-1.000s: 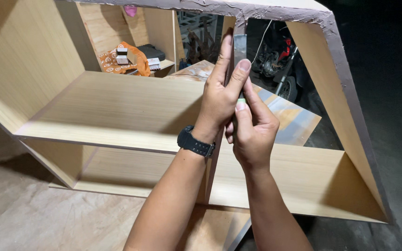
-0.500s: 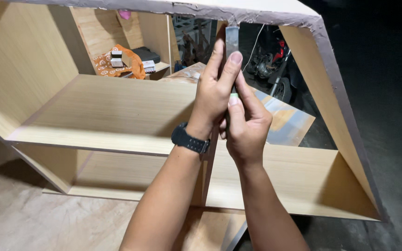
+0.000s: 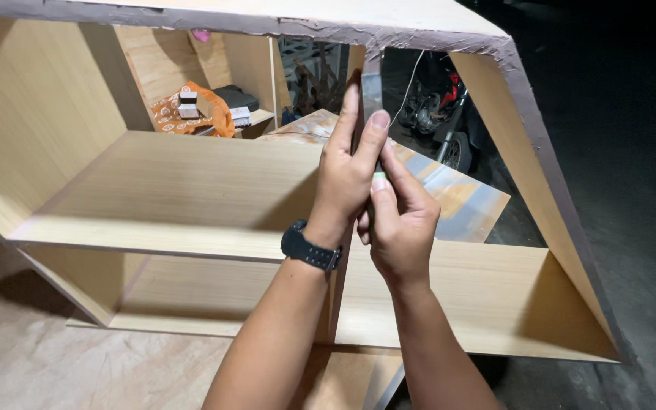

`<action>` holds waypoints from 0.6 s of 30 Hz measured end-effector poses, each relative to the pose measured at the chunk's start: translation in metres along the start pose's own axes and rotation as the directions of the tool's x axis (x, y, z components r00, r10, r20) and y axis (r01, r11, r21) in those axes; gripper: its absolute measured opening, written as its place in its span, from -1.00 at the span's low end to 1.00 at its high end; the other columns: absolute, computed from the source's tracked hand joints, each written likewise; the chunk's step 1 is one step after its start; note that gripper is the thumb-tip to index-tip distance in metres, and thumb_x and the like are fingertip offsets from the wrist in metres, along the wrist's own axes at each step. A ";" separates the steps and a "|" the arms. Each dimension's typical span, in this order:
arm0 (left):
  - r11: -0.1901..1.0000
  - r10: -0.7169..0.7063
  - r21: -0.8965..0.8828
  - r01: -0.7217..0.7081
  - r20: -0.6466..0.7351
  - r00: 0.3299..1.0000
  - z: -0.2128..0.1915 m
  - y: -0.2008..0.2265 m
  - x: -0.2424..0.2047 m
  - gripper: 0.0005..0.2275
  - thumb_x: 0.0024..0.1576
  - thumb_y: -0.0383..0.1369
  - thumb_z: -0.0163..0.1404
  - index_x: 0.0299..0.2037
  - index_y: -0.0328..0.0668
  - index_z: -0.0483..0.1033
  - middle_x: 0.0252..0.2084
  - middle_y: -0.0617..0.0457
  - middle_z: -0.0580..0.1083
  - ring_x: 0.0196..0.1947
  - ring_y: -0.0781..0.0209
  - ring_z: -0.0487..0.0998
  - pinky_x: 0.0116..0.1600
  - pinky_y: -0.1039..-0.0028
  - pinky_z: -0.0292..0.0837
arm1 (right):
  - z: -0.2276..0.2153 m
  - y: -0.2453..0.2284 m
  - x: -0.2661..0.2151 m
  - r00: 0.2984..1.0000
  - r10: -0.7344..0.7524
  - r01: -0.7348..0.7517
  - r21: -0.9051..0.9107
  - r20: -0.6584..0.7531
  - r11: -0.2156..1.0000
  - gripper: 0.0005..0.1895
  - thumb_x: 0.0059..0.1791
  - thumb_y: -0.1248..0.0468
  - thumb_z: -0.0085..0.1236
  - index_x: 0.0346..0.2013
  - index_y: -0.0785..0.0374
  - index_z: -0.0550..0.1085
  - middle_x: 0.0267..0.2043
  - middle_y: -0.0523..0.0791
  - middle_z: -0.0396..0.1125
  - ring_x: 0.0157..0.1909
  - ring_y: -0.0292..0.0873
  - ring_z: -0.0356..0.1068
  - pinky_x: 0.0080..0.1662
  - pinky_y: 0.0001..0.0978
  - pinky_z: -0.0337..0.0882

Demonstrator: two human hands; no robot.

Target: The person scrapes excess sealant or filler from the joints of a wooden shelf unit using a scraper tool.

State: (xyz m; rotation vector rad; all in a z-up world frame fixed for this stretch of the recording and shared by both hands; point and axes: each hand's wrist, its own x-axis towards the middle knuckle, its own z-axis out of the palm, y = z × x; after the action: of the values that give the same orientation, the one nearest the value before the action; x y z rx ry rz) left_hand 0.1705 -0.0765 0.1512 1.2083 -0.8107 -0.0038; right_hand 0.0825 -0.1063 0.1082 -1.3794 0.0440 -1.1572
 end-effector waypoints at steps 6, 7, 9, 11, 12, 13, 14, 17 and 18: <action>0.993 0.109 -0.030 -0.111 -0.060 0.992 0.003 -0.024 0.023 -0.35 0.32 -0.02 0.13 0.56 -0.09 0.28 0.56 -0.26 0.34 0.57 -0.16 0.30 0.62 0.03 0.20 | 0.009 -0.001 0.014 0.987 -0.156 0.158 0.040 -0.043 0.987 -0.50 0.12 0.46 -0.01 0.38 0.31 0.46 -0.77 0.11 0.31 -0.79 -0.13 0.32 -0.76 -0.46 0.32; 0.992 0.116 -0.037 -0.118 -0.051 0.992 0.007 -0.017 0.018 -0.35 0.32 -0.02 0.13 0.56 -0.09 0.28 0.56 -0.26 0.34 0.57 -0.16 0.30 0.62 0.03 0.20 | 0.003 0.003 0.014 0.985 -0.167 0.169 0.036 -0.050 0.985 -0.50 0.12 0.46 -0.01 0.38 0.31 0.46 -0.77 0.11 0.31 -0.79 -0.13 0.32 -0.76 -0.46 0.32; 0.992 0.120 -0.034 -0.123 -0.059 0.991 0.007 -0.004 0.001 -0.35 0.34 -0.09 0.09 0.57 -0.22 0.23 0.54 -0.40 0.33 0.58 -0.25 0.26 0.62 -0.04 0.17 | -0.002 0.015 0.007 0.995 -0.089 0.092 0.056 -0.044 0.994 -0.49 0.13 0.46 -0.01 0.40 0.32 0.46 -0.77 0.14 0.31 -0.79 -0.11 0.31 -0.77 -0.40 0.32; 0.991 0.128 -0.029 -0.130 -0.070 0.989 0.008 0.000 0.001 -0.34 0.32 -0.07 0.09 0.56 -0.26 0.23 0.52 -0.45 0.34 0.57 -0.31 0.28 0.61 -0.07 0.18 | -0.002 0.012 0.011 0.994 -0.104 0.105 0.051 -0.034 0.993 -0.50 0.12 0.45 -0.01 0.39 0.32 0.47 -0.77 0.14 0.31 -0.79 -0.11 0.31 -0.77 -0.40 0.32; 0.991 0.128 -0.028 -0.131 -0.077 0.989 0.010 0.002 0.001 -0.32 0.31 -0.05 0.09 0.55 -0.30 0.24 0.50 -0.50 0.34 0.55 -0.37 0.29 0.60 -0.09 0.18 | -0.003 0.010 0.012 0.993 -0.114 0.116 0.042 -0.030 0.992 -0.50 0.12 0.45 -0.01 0.38 0.32 0.47 -0.77 0.15 0.31 -0.79 -0.11 0.30 -0.77 -0.39 0.31; 0.991 0.125 -0.031 -0.128 -0.078 0.989 0.011 -0.007 0.009 -0.32 0.31 -0.05 0.09 0.55 -0.30 0.24 0.50 -0.50 0.34 0.55 -0.37 0.29 0.60 -0.09 0.18 | 0.000 0.006 0.014 0.993 -0.113 0.114 0.038 -0.030 0.993 -0.50 0.12 0.45 -0.01 0.38 0.32 0.47 -0.77 0.15 0.31 -0.79 -0.11 0.30 -0.77 -0.39 0.31; 0.990 0.124 -0.054 -0.129 -0.083 0.989 0.010 -0.017 0.017 -0.36 0.32 -0.04 0.12 0.55 -0.13 0.28 0.49 -0.34 0.40 0.54 -0.24 0.34 0.58 -0.03 0.25 | 0.003 0.003 0.014 0.991 -0.130 0.132 0.061 -0.030 0.989 -0.49 0.13 0.47 -0.02 0.40 0.33 0.45 -0.77 0.13 0.31 -0.78 -0.15 0.30 -0.75 -0.43 0.33; 0.990 0.121 -0.055 -0.127 -0.089 0.989 0.006 -0.027 0.017 -0.39 0.31 -0.04 0.15 0.56 0.04 0.32 0.48 -0.20 0.45 0.51 -0.10 0.41 0.54 0.04 0.32 | 0.007 -0.001 0.009 0.990 -0.136 0.138 0.071 -0.034 0.988 -0.49 0.13 0.47 -0.02 0.41 0.34 0.44 -0.76 0.11 0.30 -0.77 -0.17 0.28 -0.74 -0.45 0.34; 0.992 0.116 -0.039 -0.119 -0.085 0.990 0.006 -0.028 0.012 -0.38 0.31 -0.05 0.16 0.56 0.03 0.32 0.48 -0.22 0.45 0.51 -0.09 0.42 0.53 0.05 0.33 | 0.006 -0.002 0.004 0.991 -0.125 0.127 0.051 -0.043 0.991 -0.50 0.13 0.46 -0.03 0.40 0.35 0.44 -0.77 0.11 0.29 -0.77 -0.16 0.27 -0.74 -0.43 0.33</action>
State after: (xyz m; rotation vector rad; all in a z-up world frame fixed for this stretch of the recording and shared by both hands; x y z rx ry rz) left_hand 0.1874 -0.0974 0.1357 1.1107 -0.8040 0.1235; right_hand 0.0868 -0.1045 0.1139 -1.3268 -0.0470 -1.2821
